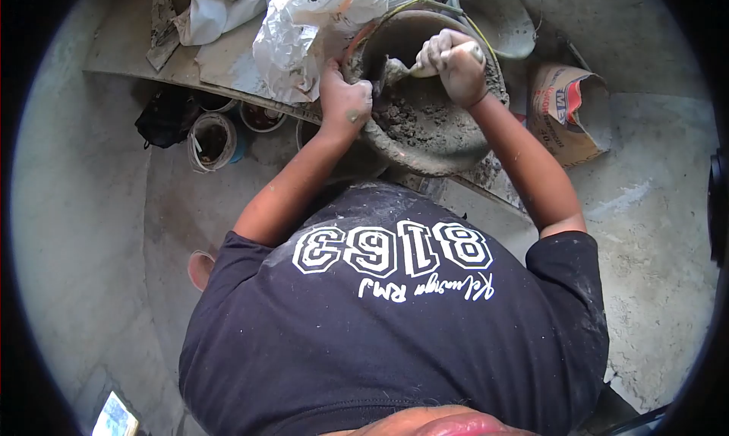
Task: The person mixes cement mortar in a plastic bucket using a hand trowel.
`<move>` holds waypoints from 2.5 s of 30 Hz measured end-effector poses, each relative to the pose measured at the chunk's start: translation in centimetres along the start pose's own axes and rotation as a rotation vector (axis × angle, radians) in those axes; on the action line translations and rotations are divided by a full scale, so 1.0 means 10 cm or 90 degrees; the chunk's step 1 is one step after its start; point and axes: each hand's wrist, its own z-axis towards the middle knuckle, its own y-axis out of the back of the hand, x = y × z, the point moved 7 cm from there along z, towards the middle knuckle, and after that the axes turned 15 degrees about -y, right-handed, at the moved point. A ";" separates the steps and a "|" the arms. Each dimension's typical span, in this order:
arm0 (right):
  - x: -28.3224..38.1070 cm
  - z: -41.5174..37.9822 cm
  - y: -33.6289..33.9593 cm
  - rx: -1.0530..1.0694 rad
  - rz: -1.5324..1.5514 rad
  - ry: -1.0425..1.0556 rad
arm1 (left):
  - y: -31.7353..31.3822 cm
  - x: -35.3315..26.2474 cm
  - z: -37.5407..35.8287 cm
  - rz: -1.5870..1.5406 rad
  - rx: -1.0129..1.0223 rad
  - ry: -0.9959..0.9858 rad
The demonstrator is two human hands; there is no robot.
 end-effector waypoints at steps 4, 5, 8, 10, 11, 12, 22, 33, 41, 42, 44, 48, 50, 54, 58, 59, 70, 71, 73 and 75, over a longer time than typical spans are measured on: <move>0.01 0.20 0.28 0.030 0.007 -0.062 | 0.01 -0.19 -0.01 0.063 0.002 0.018; -0.03 0.20 0.28 0.034 -0.015 -0.084 | 0.01 -0.19 0.01 0.063 0.002 0.016; 0.02 0.02 0.25 0.031 -0.034 -0.103 | 0.00 -0.29 0.05 -0.026 -0.028 -0.054; 0.08 -0.16 0.32 0.020 -0.013 -0.079 | 0.04 -0.20 0.05 0.005 -0.025 -0.057; 0.11 -0.27 0.35 0.012 -0.030 -0.072 | 0.04 -0.16 0.08 0.030 -0.017 -0.058; 0.16 -0.38 0.31 0.046 -0.071 -0.075 | 0.05 -0.15 0.12 0.032 -0.021 -0.061; 0.45 -0.84 0.15 -0.058 -0.093 0.003 | -0.17 -0.12 0.34 0.126 0.130 -0.047; -0.02 -0.07 -0.12 0.037 0.031 -0.032 | -0.13 -0.03 0.37 0.177 0.135 -0.103; 0.08 -0.58 0.28 -0.007 -0.040 -0.146 | -0.07 0.04 0.31 0.149 0.079 -0.068; 0.15 -0.66 0.16 0.011 -0.086 -0.154 | -0.07 -0.01 0.29 0.153 0.077 -0.068; 0.25 -0.75 0.17 0.000 -0.138 -0.138 | -0.10 -0.06 0.29 0.167 0.093 -0.030; 0.52 -0.83 0.23 -0.088 -0.139 -0.113 | -0.15 -0.10 0.29 0.149 0.093 -0.046; 0.70 -0.76 0.14 -0.101 -0.146 -0.061 | -0.18 -0.29 0.27 0.150 0.110 -0.054; 0.76 -0.51 0.03 -0.043 -0.086 0.128 | -0.18 -0.26 0.26 0.123 0.103 -0.086; 0.17 -0.26 -0.08 -0.106 -0.166 0.168 | -0.20 -0.27 0.26 0.031 0.083 -0.055; -0.01 -0.23 -0.06 -0.111 -0.155 0.131 | -0.20 -0.27 0.26 0.011 0.072 -0.041; 0.11 -1.09 0.06 -0.261 -0.159 -0.053 | -0.16 -0.14 0.23 0.045 0.039 -0.046; 0.12 -1.13 -0.03 -0.246 -0.202 -0.042 | -0.17 -0.20 0.23 0.061 0.045 -0.038; 0.25 -1.15 -0.24 -0.236 -0.190 -0.014 | -0.18 -0.21 0.23 0.077 0.060 -0.032; 0.57 -1.20 -0.37 -0.330 -0.227 0.088 | -0.21 -0.14 0.23 -0.018 0.057 -0.048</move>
